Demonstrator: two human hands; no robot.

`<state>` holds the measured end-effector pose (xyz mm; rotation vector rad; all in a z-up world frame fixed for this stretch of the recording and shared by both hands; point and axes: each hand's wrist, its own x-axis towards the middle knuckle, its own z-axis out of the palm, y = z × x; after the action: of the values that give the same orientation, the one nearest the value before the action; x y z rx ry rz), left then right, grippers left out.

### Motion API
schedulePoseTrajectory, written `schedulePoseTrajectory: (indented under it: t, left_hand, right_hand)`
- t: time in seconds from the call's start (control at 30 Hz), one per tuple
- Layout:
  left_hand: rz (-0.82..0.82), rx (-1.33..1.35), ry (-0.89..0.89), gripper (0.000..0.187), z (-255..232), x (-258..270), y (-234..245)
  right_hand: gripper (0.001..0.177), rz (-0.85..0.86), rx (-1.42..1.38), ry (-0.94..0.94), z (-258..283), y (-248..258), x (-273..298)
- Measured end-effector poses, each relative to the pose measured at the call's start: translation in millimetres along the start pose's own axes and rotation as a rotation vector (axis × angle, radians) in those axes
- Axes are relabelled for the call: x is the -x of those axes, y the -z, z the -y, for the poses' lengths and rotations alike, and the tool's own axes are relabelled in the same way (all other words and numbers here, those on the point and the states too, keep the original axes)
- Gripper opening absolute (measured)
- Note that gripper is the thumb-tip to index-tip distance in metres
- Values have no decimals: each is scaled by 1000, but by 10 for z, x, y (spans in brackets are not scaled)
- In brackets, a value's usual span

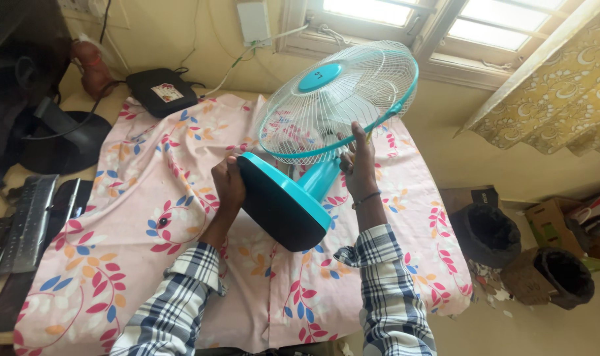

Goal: The person assembles a small LG table fan by attaching the front grille to the fan head using a yellow screwdriver. They tighten the screw at the bottom of the grille, then rotate the fan to access and tighten a second screw at the rear of the fan head.

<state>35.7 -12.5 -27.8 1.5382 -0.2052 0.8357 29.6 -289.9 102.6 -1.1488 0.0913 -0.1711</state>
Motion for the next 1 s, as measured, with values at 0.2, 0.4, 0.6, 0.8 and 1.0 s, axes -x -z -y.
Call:
schedulePoseTrajectory:
  t: [0.2,0.4,0.6,0.8,1.0]
  left_hand:
    - [-128,-78,-15,66,-37,131,17]
    - [-167,-73,7,67,-167,211,242]
    - [-216,-4,-57,70,-319,114,447]
    - [-244,7,-27,68,-294,70,628]
    - [-331,-50,15,66,-200,142,768]
  right_hand:
    - [52,18,-59,53,-150,-11,112]
    - [44,15,-120,97,-292,-183,182]
    - [43,20,-122,105,-361,-466,190]
    - [46,109,-128,71,-398,-666,103]
    - [50,143,-96,2,-497,-814,-18]
